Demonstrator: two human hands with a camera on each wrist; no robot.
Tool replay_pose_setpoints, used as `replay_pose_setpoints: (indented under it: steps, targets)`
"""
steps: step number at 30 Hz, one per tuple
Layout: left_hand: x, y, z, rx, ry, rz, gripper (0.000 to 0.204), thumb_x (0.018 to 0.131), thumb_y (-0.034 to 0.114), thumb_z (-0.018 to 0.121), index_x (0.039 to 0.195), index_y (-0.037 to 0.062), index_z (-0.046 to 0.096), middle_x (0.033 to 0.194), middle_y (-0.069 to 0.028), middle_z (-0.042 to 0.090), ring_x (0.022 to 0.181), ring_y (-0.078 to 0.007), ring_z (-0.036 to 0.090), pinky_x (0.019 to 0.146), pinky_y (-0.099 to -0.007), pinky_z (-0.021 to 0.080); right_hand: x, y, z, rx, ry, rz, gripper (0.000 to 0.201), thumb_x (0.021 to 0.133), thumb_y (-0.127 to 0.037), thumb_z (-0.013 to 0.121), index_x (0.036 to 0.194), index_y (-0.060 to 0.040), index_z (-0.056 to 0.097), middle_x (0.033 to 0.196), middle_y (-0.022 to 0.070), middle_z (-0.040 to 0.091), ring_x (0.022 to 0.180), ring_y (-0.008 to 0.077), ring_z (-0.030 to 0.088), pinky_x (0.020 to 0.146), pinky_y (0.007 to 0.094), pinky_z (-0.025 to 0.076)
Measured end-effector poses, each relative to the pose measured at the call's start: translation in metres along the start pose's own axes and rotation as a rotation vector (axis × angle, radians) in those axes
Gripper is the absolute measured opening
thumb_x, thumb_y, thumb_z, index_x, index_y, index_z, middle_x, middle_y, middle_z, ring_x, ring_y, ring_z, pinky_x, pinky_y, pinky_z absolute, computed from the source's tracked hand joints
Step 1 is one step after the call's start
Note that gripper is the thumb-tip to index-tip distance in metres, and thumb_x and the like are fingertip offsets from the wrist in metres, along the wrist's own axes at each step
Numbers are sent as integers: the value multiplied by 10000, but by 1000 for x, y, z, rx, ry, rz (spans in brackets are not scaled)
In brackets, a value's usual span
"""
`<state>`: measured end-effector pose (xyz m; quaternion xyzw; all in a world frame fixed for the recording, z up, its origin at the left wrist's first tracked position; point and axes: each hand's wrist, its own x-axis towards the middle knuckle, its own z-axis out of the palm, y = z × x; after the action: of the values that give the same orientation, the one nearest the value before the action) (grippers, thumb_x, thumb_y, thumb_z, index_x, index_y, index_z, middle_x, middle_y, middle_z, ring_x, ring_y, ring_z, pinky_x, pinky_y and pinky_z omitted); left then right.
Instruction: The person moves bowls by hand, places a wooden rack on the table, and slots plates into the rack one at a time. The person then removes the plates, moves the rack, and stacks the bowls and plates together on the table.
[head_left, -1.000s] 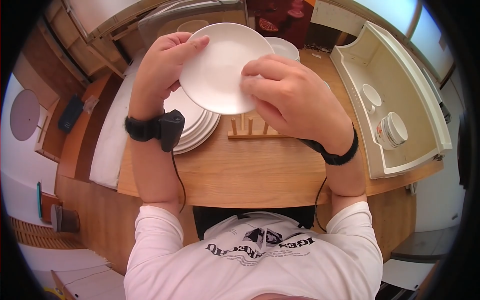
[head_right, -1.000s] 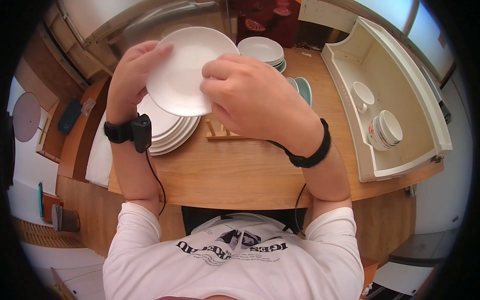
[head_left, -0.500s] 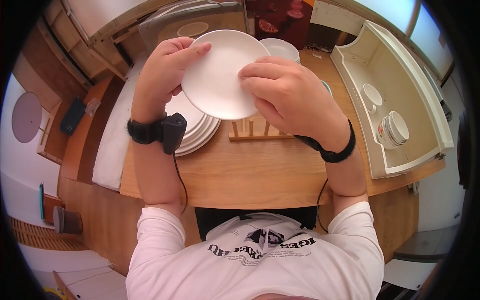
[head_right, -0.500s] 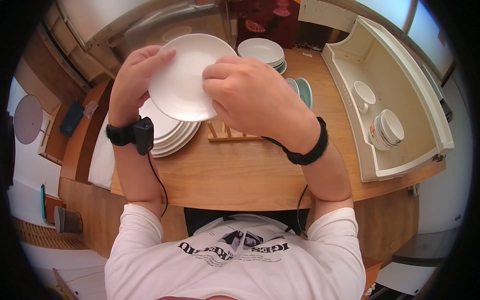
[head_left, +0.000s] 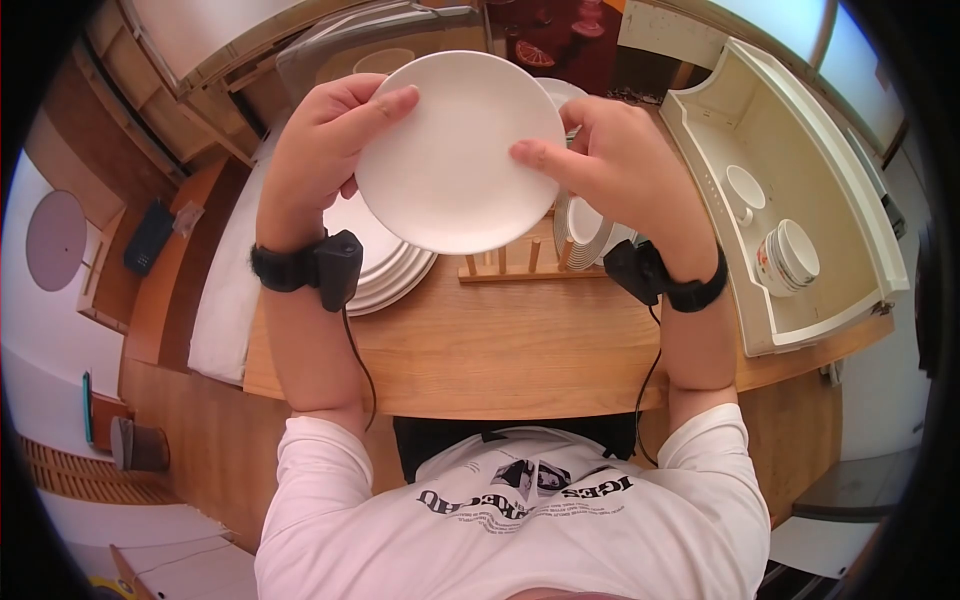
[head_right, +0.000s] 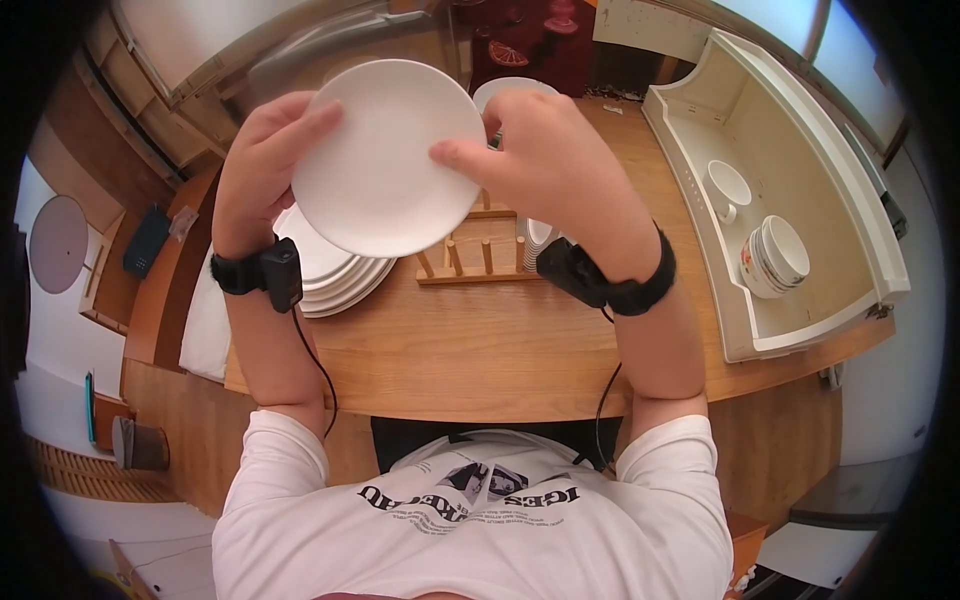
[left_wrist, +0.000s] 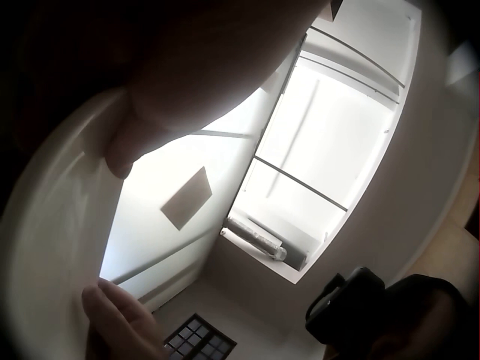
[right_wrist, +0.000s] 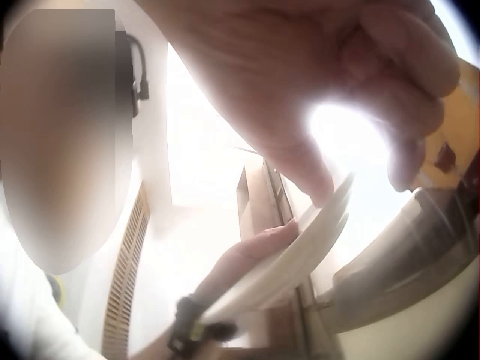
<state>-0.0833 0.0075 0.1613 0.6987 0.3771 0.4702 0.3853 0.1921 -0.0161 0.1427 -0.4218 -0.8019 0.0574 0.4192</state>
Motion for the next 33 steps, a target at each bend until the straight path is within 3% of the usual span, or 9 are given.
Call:
replay_pose_setpoints:
  steps: [3, 6, 9, 12, 14, 18, 21, 24, 33]
  targets:
    - [-5, 11, 4, 72, -1, 45, 275, 999, 291, 708, 1059, 26, 754, 689, 39, 639, 489, 1, 503, 384, -182, 335, 6, -20, -16, 364, -356, 361, 294, 893, -244, 745, 795, 30, 697, 637, 142, 607, 566, 245, 601, 580, 353, 505]
    - [-7, 11, 2, 174, -25, 144, 173, 981, 176, 717, 1063, 31, 768, 739, 25, 672, 554, -23, 570, 446, -186, 414, 2, -18, -20, 391, -258, 256, 292, 913, -238, 737, 781, 19, 692, 656, 134, 617, 574, 220, 600, 532, 323, 479]
    - [-10, 12, -4, 361, -92, 185, 113, 958, 89, 716, 1036, 38, 780, 772, 23, 691, 615, -39, 614, 509, -204, 463, 0, -3, -11, -45, 36, -249, 224, 881, -193, 742, 758, -22, 666, 658, 95, 625, 571, 219, 611, 490, 316, 462]
    - [-8, 9, -2, 662, -84, 370, 161, 877, 6, 699, 1020, 29, 770, 842, -102, 733, 650, -240, 664, 603, -293, 519, -1, -1, -8, -511, 195, -578, 190, 827, -167, 744, 741, -59, 614, 653, 70, 624, 573, 256, 623, 490, 356, 480]
    - [-4, 3, -5, 882, -65, 552, 248, 826, -25, 682, 1061, 30, 741, 954, -186, 723, 767, -380, 665, 687, -373, 552, -2, -4, -8, -568, 188, -576, 184, 797, -160, 741, 740, -74, 588, 656, 65, 622, 589, 266, 632, 500, 364, 489]
    - [3, -1, -4, 1043, 142, 804, 275, 839, -11, 685, 1112, 12, 710, 1012, -169, 745, 851, -369, 707, 754, -398, 579, 3, -4, -8, -422, 345, -573, 211, 790, -167, 740, 731, -75, 560, 648, 95, 628, 603, 298, 650, 508, 389, 499]
    - [5, 2, 2, 1016, 229, 919, 302, 832, -7, 696, 1134, -6, 704, 1060, -161, 758, 921, -361, 728, 790, -389, 597, -2, -4, -14, -489, 185, -252, 159, 811, -140, 746, 927, -65, 667, 699, 126, 653, 636, 319, 652, 562, 409, 502]
    - [4, 6, 6, 969, 249, 974, 323, 820, -13, 712, 1143, -16, 709, 1100, -168, 763, 984, -350, 743, 817, -372, 610, 1, 4, -12, -519, 248, -284, 202, 791, -145, 739, 741, -63, 561, 649, 147, 650, 600, 353, 671, 545, 425, 522]
    - [9, 6, 11, 932, 329, 1119, 346, 798, -20, 729, 1144, -37, 728, 1104, -200, 762, 1017, -328, 756, 838, -355, 619, -3, 1, -15, -535, 240, -285, 121, 779, -45, 675, 761, -62, 557, 602, 154, 628, 566, 349, 671, 547, 420, 537]
